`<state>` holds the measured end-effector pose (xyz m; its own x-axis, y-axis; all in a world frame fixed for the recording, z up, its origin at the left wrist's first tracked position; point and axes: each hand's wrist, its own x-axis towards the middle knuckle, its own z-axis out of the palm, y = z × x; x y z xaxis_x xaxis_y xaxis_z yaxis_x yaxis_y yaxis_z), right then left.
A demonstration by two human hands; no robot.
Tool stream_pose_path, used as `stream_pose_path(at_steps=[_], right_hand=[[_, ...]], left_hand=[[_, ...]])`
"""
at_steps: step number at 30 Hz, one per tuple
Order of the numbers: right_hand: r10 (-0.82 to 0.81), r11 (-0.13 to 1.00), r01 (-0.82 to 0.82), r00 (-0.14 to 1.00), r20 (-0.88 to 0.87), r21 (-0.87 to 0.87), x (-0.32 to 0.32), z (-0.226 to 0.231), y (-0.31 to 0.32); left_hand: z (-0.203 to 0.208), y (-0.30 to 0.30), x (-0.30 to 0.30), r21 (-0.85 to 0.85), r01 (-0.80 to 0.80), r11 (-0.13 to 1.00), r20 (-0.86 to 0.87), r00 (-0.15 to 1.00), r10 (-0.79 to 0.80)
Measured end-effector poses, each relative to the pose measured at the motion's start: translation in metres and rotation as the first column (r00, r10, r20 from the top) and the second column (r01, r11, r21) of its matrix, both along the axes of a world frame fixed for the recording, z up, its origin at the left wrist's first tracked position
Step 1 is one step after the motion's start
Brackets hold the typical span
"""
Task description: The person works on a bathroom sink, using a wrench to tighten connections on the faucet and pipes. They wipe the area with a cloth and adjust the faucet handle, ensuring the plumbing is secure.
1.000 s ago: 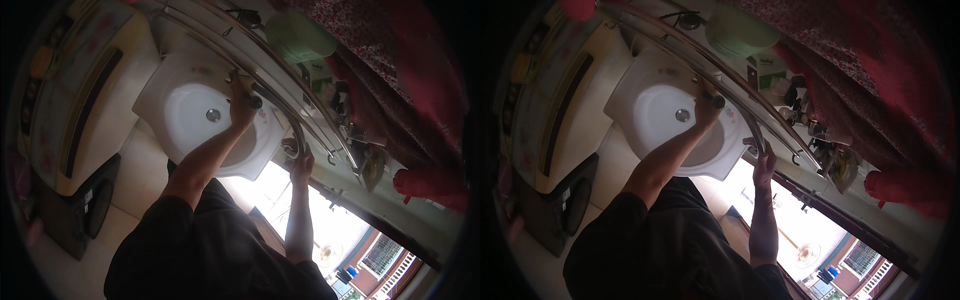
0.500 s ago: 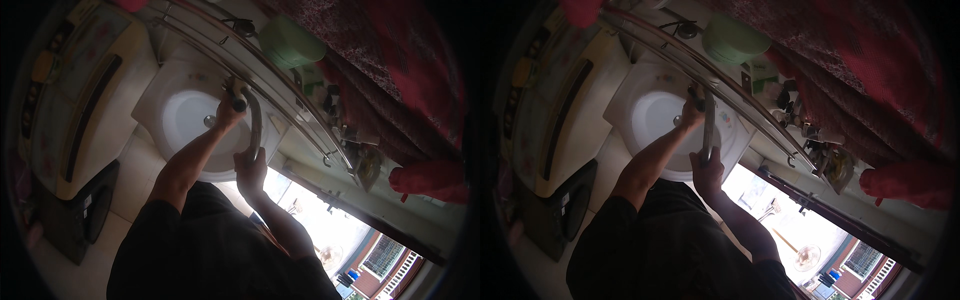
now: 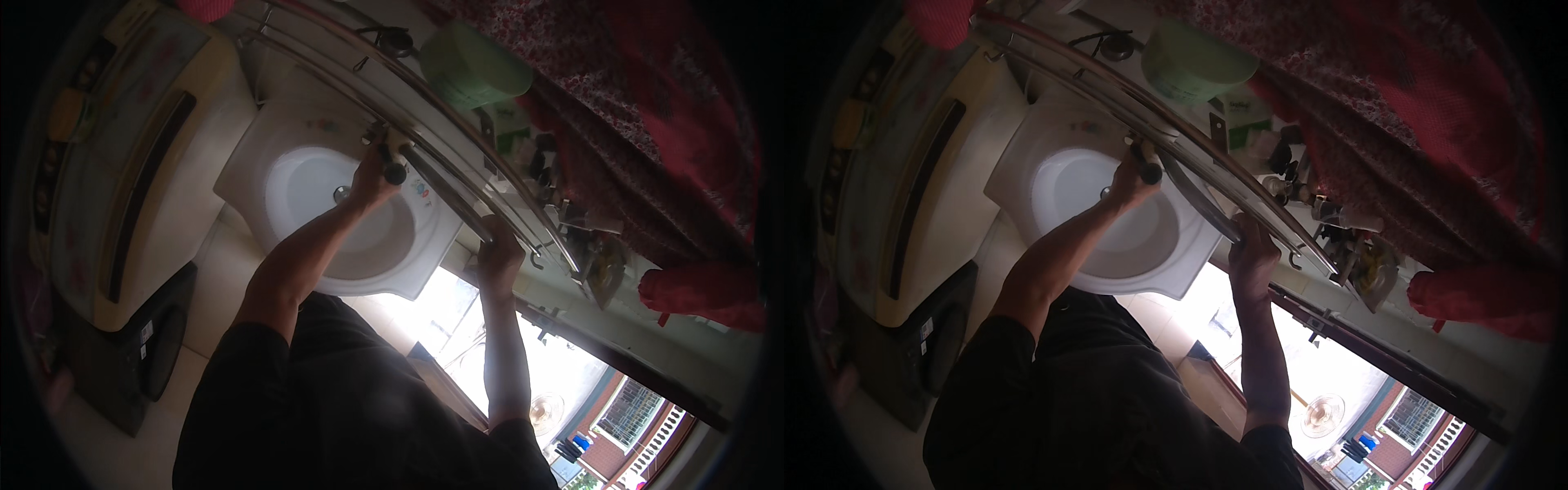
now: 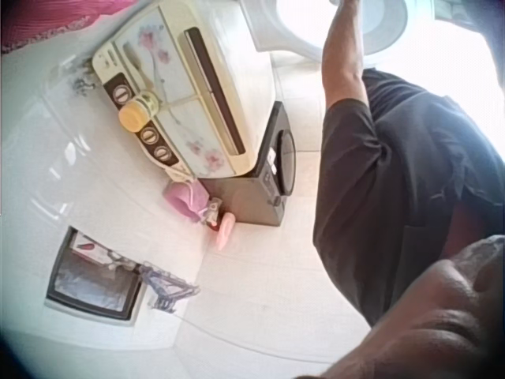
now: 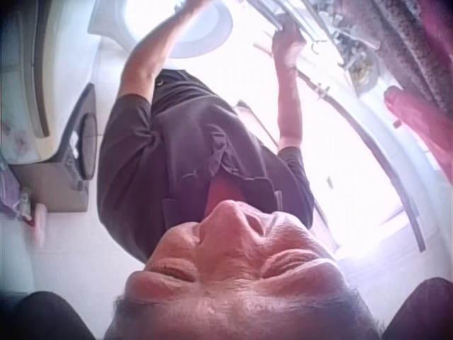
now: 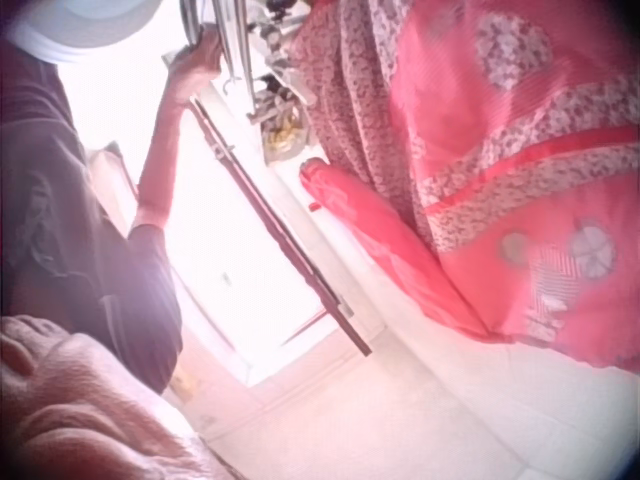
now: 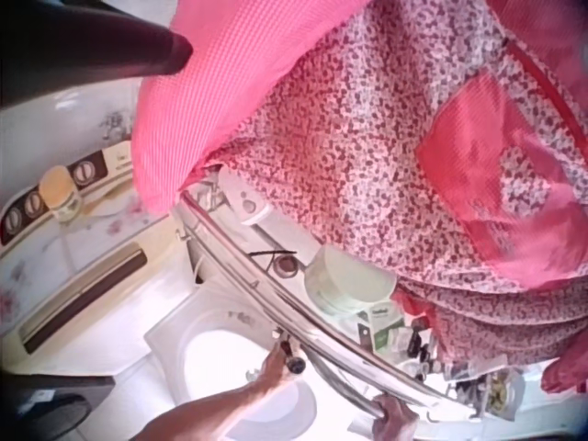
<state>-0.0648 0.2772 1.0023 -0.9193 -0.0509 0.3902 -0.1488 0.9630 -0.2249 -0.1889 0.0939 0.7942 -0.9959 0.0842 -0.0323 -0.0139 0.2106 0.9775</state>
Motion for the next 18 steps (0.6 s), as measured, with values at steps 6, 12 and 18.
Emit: stream_pose_path(at_steps=[6, 12, 18], right_hand=[[-0.17, 0.965, 0.198, 0.972, 0.163, -0.171, 0.021, 0.002, -0.016], [-0.23, 0.795, 0.422, 0.875, 0.426, -0.436, 0.029, 0.033, -0.055], [-0.081, 0.982, 0.112, 0.977, 0.199, -0.151, -0.017, 0.059, -0.095]], left_hand=[[0.013, -0.005, 0.006, 0.048, 0.018, 0.999, -0.005, 1.0, -0.018], [0.002, 0.006, 0.011, 0.088, -0.089, 0.992, -0.067, 0.993, 0.096], [-0.019, -0.003, -0.001, 0.177, -0.025, 0.984, 0.133, 0.991, 0.001]])
